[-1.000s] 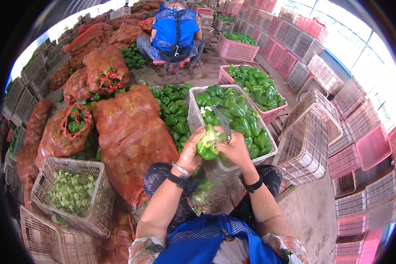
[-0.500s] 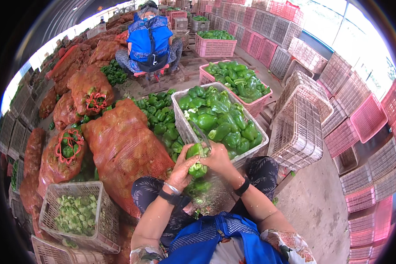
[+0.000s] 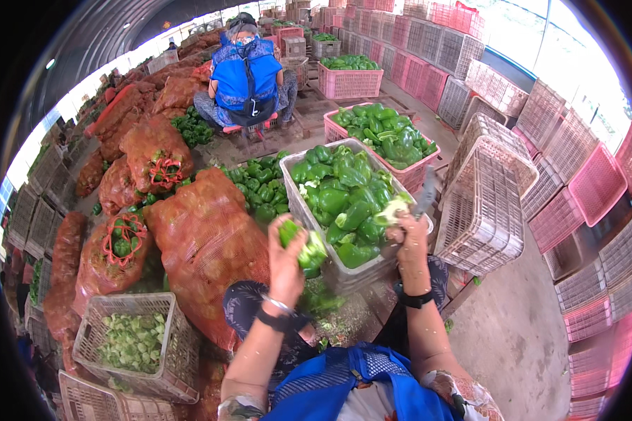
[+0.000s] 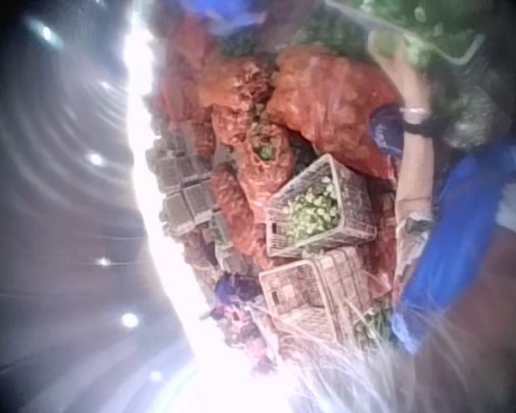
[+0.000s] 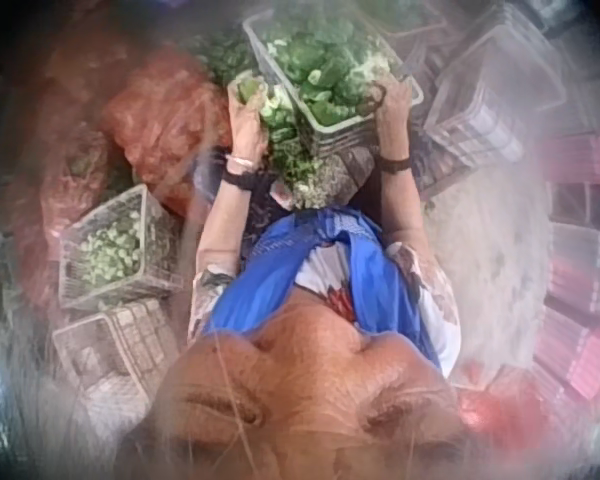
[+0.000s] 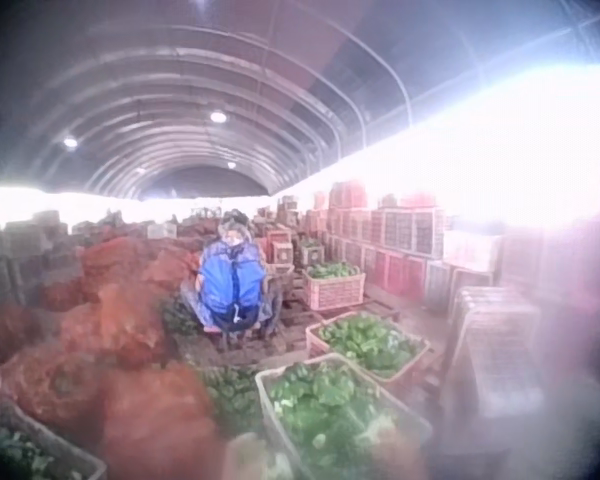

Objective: The person cleans and sorts green peppers by using a knife to remove stems and damaged parts before placing them into plastic crates.

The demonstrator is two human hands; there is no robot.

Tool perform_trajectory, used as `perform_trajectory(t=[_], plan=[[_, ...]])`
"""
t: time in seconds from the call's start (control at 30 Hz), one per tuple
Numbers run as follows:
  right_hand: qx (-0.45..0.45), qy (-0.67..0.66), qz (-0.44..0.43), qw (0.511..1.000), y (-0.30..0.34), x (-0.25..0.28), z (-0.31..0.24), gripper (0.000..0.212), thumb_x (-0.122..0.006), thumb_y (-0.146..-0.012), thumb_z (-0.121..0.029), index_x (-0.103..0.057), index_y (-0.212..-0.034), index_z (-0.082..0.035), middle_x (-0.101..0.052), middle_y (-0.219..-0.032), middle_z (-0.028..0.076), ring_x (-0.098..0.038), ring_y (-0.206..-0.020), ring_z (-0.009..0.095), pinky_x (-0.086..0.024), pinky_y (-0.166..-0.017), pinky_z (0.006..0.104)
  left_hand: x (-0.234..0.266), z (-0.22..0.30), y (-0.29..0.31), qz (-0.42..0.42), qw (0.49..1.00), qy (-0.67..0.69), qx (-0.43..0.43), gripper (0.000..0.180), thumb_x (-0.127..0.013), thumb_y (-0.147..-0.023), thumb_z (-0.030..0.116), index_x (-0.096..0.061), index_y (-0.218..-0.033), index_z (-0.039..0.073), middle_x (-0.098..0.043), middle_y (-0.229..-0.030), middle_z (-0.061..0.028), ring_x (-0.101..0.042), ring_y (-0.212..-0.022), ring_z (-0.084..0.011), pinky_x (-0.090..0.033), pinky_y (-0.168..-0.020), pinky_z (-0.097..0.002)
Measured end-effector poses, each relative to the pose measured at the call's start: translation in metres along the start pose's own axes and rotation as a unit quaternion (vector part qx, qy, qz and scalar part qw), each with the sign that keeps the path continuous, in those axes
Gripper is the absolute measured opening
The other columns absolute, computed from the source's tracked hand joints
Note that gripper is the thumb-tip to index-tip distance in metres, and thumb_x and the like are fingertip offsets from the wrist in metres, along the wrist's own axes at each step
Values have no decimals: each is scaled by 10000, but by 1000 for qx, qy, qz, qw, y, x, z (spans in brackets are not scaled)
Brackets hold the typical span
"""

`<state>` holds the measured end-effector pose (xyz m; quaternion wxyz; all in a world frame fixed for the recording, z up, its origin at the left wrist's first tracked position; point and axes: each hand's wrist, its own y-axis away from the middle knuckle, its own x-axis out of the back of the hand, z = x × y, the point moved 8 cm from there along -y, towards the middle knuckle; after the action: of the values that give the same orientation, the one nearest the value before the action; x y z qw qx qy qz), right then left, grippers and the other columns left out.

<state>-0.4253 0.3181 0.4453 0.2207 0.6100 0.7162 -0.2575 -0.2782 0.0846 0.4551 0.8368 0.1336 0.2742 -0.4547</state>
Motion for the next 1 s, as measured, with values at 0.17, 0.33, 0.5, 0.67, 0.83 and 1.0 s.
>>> perform_trajectory(t=[0.17,0.33,0.5,0.67,0.83,1.0], plan=[[33,-44,52,997,-4,29,-35,342,-595,-777,-9,-446,-1083,-34,-559,-808,45,-397,-469,70,-421,-495,276,-12,63,-105,-14,933,-285,-220,405,-641,-907,168,-486,-1276,108,-501,-1204,-65,-511,-1107,-196,-422,-955,-307],[32,-47,55,997,-8,58,-22,224,-552,-841,-3,-459,-1035,-63,-479,-755,-18,-351,-486,42,-329,-470,205,-70,47,-206,-53,787,-502,-355,571,-741,-790,271,-520,-1289,105,-506,-1216,-168,-488,-1147,-336,-400,-985,-396],[-3,2,104,995,3,57,-27,279,-561,-813,-41,-495,-1081,-2,-470,-700,-32,-340,-474,32,-309,-453,205,-114,-20,-304,-129,700,-651,-264,631,-703,-788,379,-487,-1348,183,-469,-1292,-192,-452,-1208,-390,-391,-1022,-446],[-10,78,40,996,-1,59,-31,420,-618,-780,-172,-488,-1125,30,-547,-755,30,-365,-440,38,-367,-441,205,-108,-157,-369,-267,569,-774,-78,684,-511,-866,595,-383,-1446,256,-284,-1513,-175,-256,-1404,-380,-175,-1102,-625],[-30,100,82,991,1,66,-30,530,-704,-641,-212,-562,-1065,72,-623,-797,73,-534,-537,98,-442,-500,211,-89,-207,-395,-324,620,-714,-4,689,-338,-908,671,-375,-1455,253,-245,-1549,-150,-193,-1443,-329,13,-1078,-699],[-20,71,101,992,1,66,-25,516,-630,-716,-67,-481,-1195,57,-564,-756,21,-439,-505,58,-337,-452,200,-123,-125,-348,-263,738,-607,-134,483,-607,-880,441,-595,-1239,119,-585,-1244,-139,-540,-1154,-256,-335,-1009,-537]])
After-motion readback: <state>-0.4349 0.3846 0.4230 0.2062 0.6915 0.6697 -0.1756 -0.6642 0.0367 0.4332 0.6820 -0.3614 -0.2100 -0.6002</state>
